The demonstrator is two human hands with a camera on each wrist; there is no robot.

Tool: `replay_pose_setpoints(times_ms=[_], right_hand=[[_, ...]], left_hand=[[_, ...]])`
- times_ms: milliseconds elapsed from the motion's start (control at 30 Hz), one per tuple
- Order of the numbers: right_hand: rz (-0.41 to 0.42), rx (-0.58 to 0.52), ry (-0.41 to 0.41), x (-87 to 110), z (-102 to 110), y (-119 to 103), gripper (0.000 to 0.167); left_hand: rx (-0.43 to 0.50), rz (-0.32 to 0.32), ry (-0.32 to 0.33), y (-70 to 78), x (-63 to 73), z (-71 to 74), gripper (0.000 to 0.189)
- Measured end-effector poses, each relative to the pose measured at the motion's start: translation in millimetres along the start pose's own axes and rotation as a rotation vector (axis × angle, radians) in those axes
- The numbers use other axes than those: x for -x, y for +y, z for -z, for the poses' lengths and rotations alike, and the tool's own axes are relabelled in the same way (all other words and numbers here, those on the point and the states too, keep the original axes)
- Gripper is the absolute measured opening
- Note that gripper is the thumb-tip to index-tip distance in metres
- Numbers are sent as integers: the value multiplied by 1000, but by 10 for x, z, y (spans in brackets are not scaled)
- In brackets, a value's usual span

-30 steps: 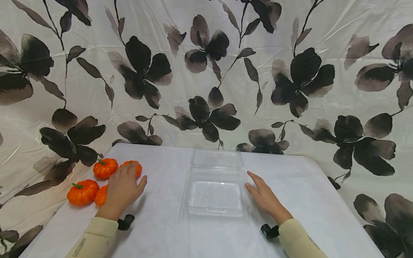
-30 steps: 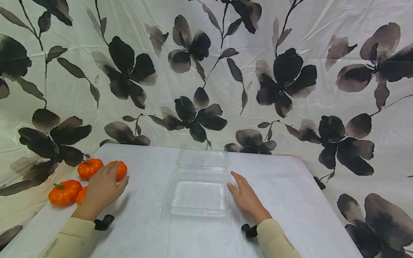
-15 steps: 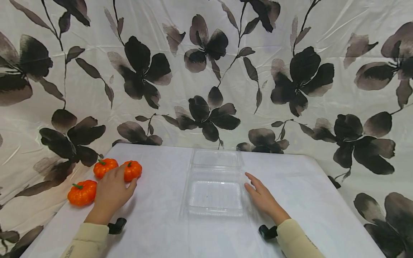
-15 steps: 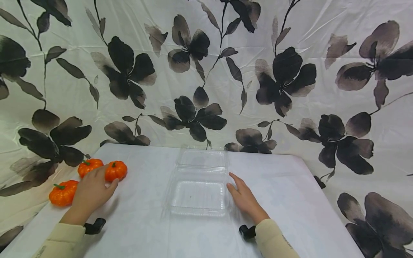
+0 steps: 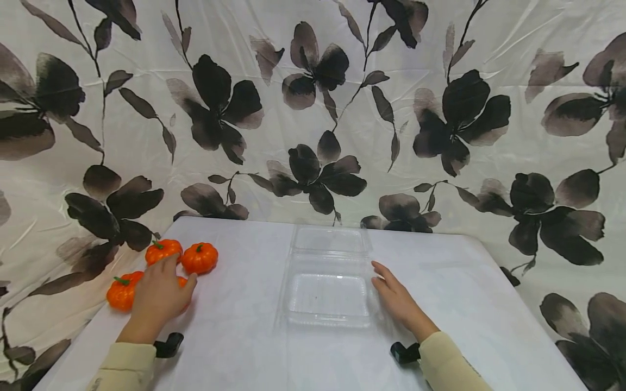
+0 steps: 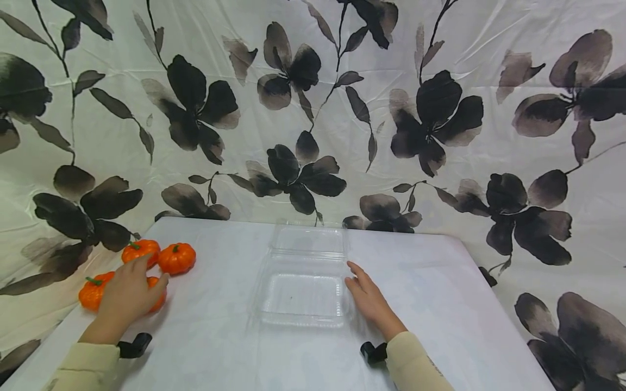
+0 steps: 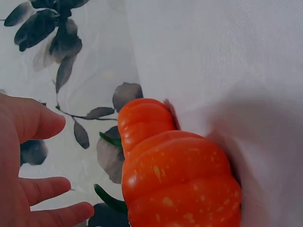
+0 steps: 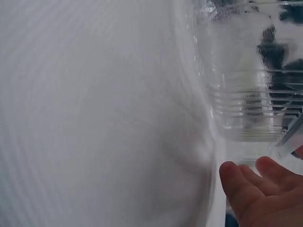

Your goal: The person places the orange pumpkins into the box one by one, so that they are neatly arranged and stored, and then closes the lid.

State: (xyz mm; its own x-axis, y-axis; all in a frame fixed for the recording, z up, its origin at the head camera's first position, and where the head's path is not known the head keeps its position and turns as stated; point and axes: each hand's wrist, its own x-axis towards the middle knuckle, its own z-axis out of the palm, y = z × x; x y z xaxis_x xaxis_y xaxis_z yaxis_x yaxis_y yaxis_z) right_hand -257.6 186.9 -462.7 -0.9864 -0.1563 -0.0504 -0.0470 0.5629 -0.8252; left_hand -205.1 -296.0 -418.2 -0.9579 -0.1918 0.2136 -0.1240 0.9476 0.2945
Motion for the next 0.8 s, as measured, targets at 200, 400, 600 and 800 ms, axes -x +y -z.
replay_pose_setpoints(times_ms=[200,400,600,800], right_hand=[[-9,-69,4,-3,-36,-1,51],[-33,-100,8,9,-66,-36,50],[-34,-105,7,17,-77,-46,50],[-27,-124,-4,19,-78,-49,51]], left_hand=[[19,36,-59,-65,11,36,78],[60,64,-108,-116,32,65,81],[97,108,-172,-163,43,82,84],[100,140,-215,-192,46,78,85]])
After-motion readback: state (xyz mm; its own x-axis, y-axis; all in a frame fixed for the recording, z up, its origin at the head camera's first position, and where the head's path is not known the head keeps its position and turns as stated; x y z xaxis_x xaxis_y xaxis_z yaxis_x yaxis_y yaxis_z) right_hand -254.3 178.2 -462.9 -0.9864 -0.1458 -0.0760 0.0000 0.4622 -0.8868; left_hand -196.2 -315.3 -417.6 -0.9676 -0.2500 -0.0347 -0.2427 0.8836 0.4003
